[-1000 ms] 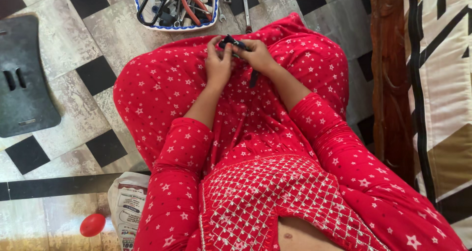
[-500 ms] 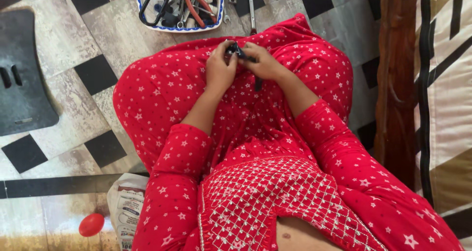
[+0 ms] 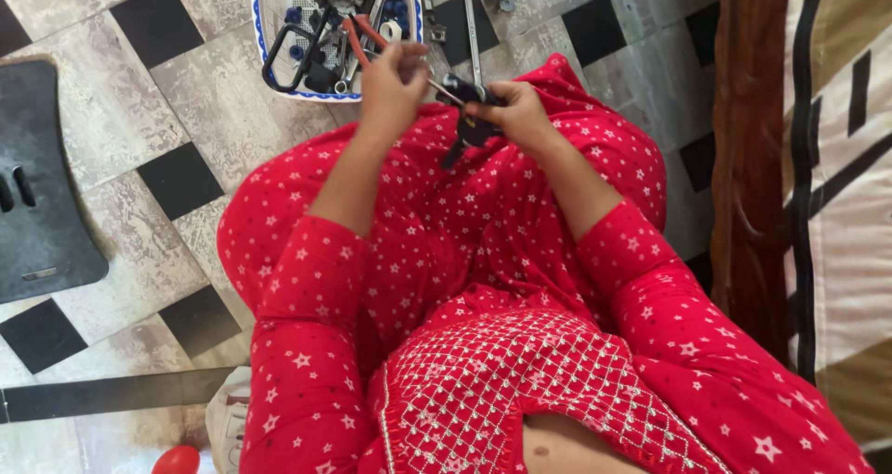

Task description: The person holds a small metal component and applies tape to it while using a wrench and pliers to secure parts.

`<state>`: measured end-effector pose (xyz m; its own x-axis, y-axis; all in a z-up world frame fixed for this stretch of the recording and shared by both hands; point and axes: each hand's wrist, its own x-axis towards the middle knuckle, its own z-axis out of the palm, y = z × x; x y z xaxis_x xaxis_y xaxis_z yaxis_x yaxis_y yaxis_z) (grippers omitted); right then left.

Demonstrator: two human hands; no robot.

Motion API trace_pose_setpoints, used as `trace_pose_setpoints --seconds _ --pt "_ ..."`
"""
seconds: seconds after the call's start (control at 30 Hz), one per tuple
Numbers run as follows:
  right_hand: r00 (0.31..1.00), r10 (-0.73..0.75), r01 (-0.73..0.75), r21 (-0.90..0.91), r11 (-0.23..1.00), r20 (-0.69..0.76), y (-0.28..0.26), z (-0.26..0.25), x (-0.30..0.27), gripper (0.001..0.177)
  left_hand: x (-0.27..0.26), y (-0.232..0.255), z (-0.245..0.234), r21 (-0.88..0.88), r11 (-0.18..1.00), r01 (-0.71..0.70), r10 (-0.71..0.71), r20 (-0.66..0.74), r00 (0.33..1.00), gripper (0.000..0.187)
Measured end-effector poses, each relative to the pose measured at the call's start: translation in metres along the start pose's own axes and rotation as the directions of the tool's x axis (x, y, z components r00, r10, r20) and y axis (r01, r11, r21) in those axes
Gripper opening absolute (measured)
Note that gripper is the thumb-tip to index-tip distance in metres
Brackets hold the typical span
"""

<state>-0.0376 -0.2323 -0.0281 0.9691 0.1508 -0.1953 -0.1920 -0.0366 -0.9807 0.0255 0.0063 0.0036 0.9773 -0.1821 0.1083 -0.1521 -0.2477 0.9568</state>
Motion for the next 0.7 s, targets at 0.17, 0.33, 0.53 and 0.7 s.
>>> trace_pose_setpoints --seconds 0.17,0.33,0.53,0.7 --pt "0.997 0.07 -0.071 -0.157 0.985 -0.009 0.009 -0.034 0.044 0.015 0.054 -0.004 -0.045 0.183 0.98 0.073 -0.077 0.015 0.997 0.015" --pt "0.958 0.127 -0.083 0.174 0.981 -0.259 0.027 -0.076 0.111 0.04 0.054 -0.035 -0.059 0.416 0.9 0.126 -0.116 -0.047 0.992 0.032" --pt "0.905 0.251 -0.302 -0.103 0.948 -0.343 0.064 -0.083 0.134 0.029 0.054 -0.037 -0.049 0.495 0.869 0.002 -0.074 0.126 0.989 0.061" --pt "0.941 -0.261 -0.034 -0.824 0.565 -0.218 0.105 -0.081 0.155 0.031 0.048 -0.014 -0.043 0.575 0.815 0.073 -0.282 0.283 0.917 0.051"
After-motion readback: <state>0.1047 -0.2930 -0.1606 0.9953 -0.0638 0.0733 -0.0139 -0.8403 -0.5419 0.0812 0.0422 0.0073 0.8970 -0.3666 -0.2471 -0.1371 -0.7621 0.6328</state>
